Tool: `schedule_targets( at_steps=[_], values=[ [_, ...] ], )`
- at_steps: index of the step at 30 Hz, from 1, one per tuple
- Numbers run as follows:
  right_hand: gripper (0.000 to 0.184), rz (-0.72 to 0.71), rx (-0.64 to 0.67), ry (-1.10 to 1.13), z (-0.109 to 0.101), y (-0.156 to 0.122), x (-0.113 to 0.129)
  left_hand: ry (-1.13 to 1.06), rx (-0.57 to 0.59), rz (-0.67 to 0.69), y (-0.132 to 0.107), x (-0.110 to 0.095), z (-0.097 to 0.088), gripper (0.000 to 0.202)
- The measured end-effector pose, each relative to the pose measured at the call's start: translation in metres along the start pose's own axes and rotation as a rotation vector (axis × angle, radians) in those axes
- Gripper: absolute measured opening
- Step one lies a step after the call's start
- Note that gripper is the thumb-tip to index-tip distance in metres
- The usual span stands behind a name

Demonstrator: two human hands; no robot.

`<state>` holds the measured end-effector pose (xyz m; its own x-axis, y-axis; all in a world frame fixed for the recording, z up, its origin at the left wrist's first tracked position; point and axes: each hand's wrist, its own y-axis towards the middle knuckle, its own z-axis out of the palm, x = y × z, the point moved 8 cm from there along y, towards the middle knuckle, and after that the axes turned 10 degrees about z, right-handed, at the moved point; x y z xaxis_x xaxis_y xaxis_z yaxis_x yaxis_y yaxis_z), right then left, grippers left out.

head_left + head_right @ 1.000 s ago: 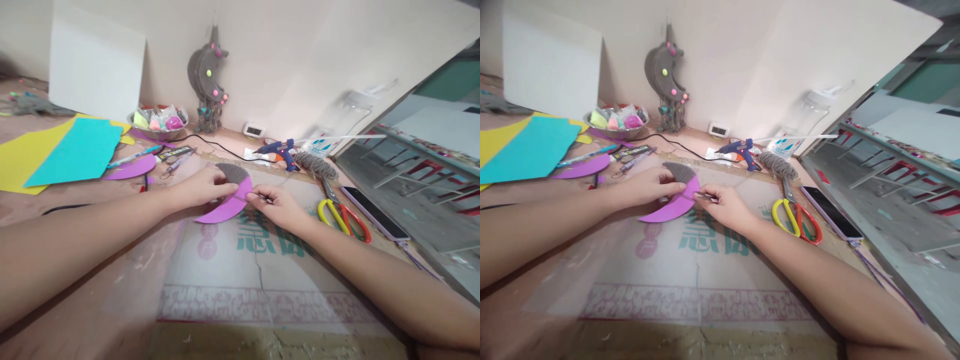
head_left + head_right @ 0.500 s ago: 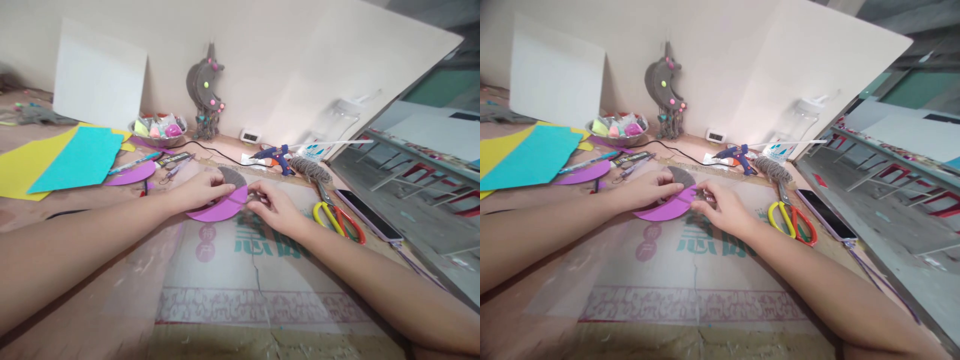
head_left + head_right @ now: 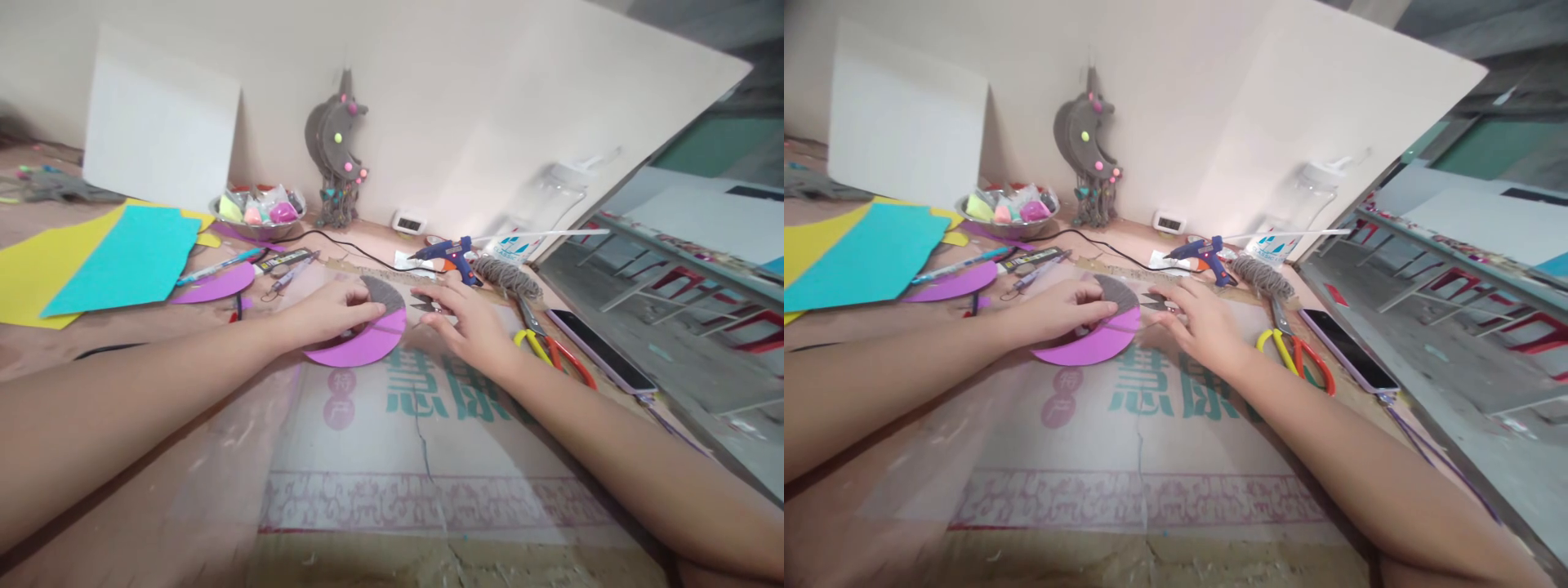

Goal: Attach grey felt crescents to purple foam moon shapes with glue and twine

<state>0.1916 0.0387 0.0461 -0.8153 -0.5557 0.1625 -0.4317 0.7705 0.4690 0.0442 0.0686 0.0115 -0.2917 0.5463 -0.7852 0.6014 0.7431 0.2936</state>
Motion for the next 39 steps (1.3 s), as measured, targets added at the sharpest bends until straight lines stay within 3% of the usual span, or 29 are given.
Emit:
schedule_targets(
  at_steps=[18,39],
  values=[
    [0.033,-0.094,-0.015,-0.153,0.008,-0.003,0.009,-0.100,0.023,-0.050,0.000,0.007,0.003,0.033],
    [0.030,-0.064,-0.017,-0.052,0.011,-0.003,0.003,-0.206,0.032,-0.086,-0.001,0.003,0.004,0.032]
  ],
)
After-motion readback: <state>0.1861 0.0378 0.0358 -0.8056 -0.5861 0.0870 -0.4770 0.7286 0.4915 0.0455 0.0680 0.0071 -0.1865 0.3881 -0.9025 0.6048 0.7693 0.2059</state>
